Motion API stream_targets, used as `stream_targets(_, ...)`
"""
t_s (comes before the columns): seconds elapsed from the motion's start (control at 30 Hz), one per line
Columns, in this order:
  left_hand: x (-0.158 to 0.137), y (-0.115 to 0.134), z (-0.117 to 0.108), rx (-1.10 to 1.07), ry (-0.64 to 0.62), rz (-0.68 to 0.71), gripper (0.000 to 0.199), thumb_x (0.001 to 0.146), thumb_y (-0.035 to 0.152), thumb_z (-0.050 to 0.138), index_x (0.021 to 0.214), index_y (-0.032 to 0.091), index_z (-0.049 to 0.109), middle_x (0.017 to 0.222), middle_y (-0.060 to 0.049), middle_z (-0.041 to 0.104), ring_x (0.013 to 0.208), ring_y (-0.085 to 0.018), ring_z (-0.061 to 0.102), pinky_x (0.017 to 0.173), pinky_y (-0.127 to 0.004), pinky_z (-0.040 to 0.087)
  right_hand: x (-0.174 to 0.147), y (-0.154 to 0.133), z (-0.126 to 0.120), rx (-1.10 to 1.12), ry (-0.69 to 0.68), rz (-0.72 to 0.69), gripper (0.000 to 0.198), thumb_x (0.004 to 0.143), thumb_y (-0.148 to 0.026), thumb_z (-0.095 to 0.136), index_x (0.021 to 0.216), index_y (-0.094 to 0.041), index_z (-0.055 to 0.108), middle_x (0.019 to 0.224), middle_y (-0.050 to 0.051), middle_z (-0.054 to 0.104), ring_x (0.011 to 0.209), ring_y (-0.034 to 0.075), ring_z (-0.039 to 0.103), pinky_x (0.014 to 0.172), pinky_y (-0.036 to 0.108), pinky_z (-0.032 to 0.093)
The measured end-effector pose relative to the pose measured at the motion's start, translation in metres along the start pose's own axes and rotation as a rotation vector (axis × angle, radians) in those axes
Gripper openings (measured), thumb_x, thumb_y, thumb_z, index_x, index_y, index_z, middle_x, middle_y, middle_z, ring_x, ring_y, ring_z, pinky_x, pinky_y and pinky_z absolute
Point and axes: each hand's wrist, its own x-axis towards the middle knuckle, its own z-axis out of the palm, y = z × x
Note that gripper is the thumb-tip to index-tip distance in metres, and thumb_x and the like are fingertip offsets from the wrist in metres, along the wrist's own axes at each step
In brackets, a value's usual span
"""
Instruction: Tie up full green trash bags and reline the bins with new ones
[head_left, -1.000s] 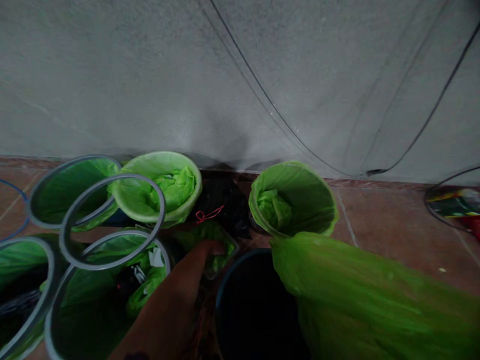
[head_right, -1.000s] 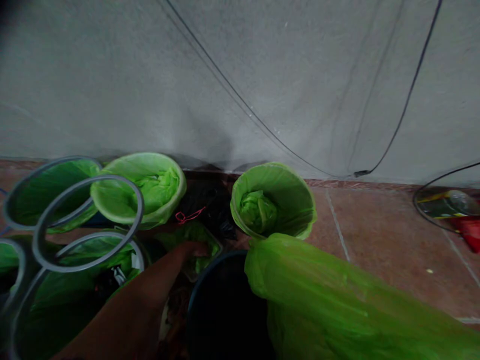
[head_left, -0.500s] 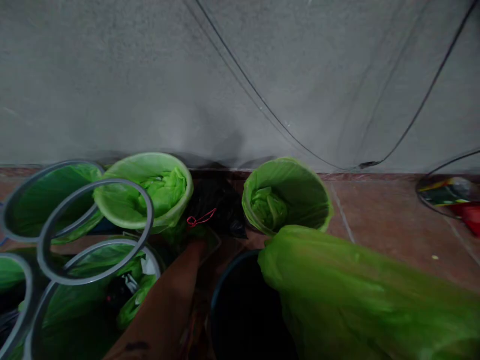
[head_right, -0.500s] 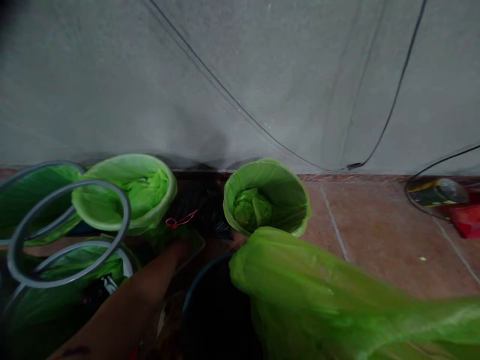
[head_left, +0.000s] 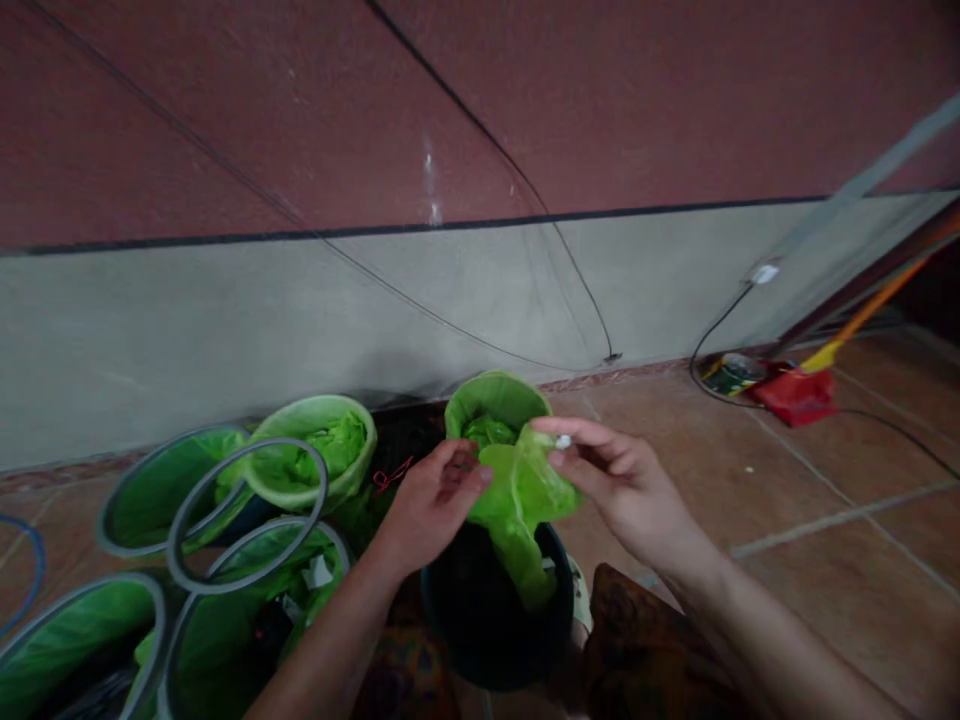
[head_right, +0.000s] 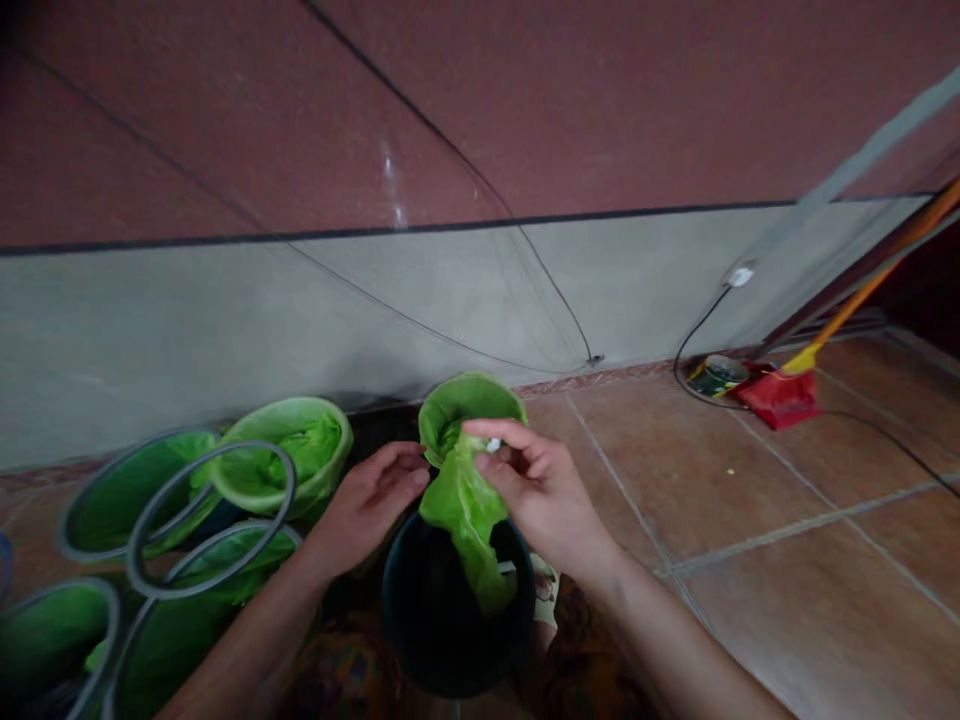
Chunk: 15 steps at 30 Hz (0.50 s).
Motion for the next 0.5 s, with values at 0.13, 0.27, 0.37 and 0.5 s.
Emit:
stream_targets(0.13,-0.028,0.058,0.019,0.186,0.092,0.109,0.041,0.082,0.032,0.061,0.121,0.02,0.058,0.102,-0.005,0.072,0.087,-0.018,0.067,0.079,-0.027,0.051,-0.026,-0.047,0.011,-0.083,-0.126,-0.156,0.029,0.084,-0.03,0.062,0.11,-0.019,0.068,0.063,-0.003,0.058,0.051,0.008,0.046,0.046,0.019,0.037)
stream_targets(0.27,-0.048,0.061,0.017,0.403,0.284,0.109,0.029,0.083,0.022,0.054,0.109,0.019,0.065,0.101,-0.005,0.073,0.092,-0.02,0.067,0.085,-0.029,0.049,-0.059,-0.085,-0.013,-0.299,-0.063,-0.396,0.025,0.086,-0.021,0.055,0.107,-0.02,0.069,0.091,0.002,0.067,0.072,0.011,0.06,0.063,0.022,0.048)
stream_targets(0.37,-0.068,0.048,0.001,0.483,0.39,0.116,0.038,0.077,0.016,0.055,0.114,0.02,0.065,0.113,-0.006,0.07,0.102,-0.022,0.065,0.092,-0.029,0.048,-0.076,-0.092,-0.047,-0.675,0.064,-0.542,0.035,0.084,-0.01,0.048,0.112,-0.02,0.067,0.106,0.005,0.067,0.092,0.015,0.063,0.083,0.026,0.05)
stream_targets(0.5,-0.102,0.031,-0.028,0.641,0.489,0.049,0.046,0.073,0.009,0.052,0.116,0.018,0.065,0.117,-0.008,0.069,0.106,-0.024,0.065,0.097,-0.032,0.046,-0.094,-0.075,-0.09,-1.205,0.216,-0.406,0.045,0.083,-0.006,0.043,0.123,-0.018,0.061,0.109,0.009,0.066,0.088,0.018,0.066,0.079,0.027,0.051)
